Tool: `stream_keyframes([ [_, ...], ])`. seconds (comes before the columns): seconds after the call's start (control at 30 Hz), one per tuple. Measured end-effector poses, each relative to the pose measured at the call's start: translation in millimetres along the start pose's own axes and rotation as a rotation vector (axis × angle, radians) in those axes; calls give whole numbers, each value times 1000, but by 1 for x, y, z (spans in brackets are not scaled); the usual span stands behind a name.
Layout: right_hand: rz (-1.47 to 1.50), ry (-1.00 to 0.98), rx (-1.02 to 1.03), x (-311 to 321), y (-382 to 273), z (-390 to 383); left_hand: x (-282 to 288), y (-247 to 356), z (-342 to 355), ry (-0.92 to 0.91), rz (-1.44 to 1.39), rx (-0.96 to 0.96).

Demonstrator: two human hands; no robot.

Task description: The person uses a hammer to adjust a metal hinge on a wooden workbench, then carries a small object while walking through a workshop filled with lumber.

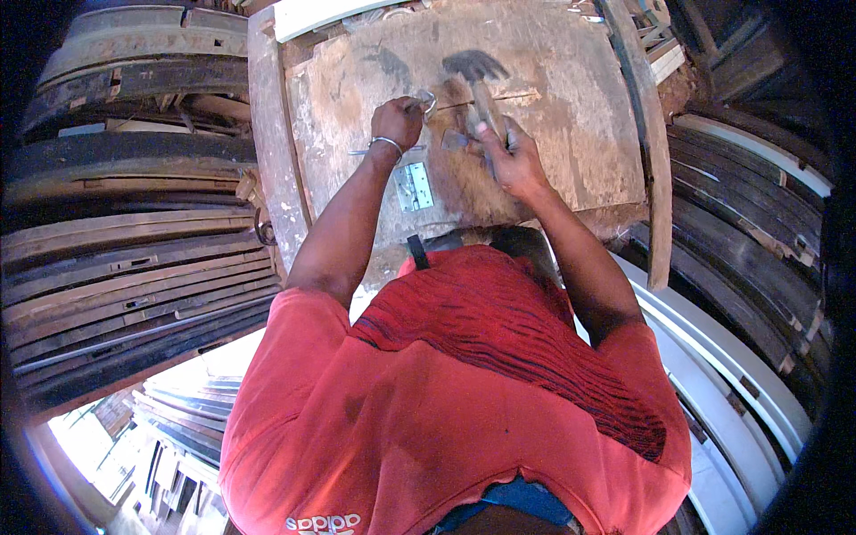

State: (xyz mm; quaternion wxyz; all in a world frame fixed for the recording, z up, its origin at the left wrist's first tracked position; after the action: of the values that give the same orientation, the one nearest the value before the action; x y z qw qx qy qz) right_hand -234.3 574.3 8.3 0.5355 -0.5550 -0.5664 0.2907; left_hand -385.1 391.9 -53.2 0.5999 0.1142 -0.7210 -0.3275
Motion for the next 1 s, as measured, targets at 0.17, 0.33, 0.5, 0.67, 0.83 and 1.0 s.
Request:
stream_keyframes([
  [0.17, -27, 136, 224, -9, 4, -14, -1, 0, -2, -26, -7, 39],
  [0.33, -164, -137, 37, -12, 11, 2, -6, -2, 1, -45, 74, 65],
  [0.5, -164, 150, -12, 12, 29, -24, -9, -13, -3, -67, 63, 62],
  [0.67, -372, 257, -120, 44, 99, -41, -13, -26, -8, -43, -74, -39],
  [0.83, -658, 419, -137, 74, 117, -56, -5, -49, -21, 71, -407, 118],
  [1.0, -782, 337, 264, 55, 89, -54, -13, 1, -24, 41, -192, -82],
])
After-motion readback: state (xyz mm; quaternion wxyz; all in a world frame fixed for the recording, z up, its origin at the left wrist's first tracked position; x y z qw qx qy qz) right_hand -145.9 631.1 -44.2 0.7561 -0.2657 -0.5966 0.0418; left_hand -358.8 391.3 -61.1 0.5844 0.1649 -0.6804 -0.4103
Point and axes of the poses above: each hand's wrist, its own z-axis towards the middle knuckle, its own x-axis out of the back of the hand, y = z × x, the point moved 6 cm from there along z, towards the middle knuckle, and after that the axes turned 1 degree about x, right-handed, at the moved point
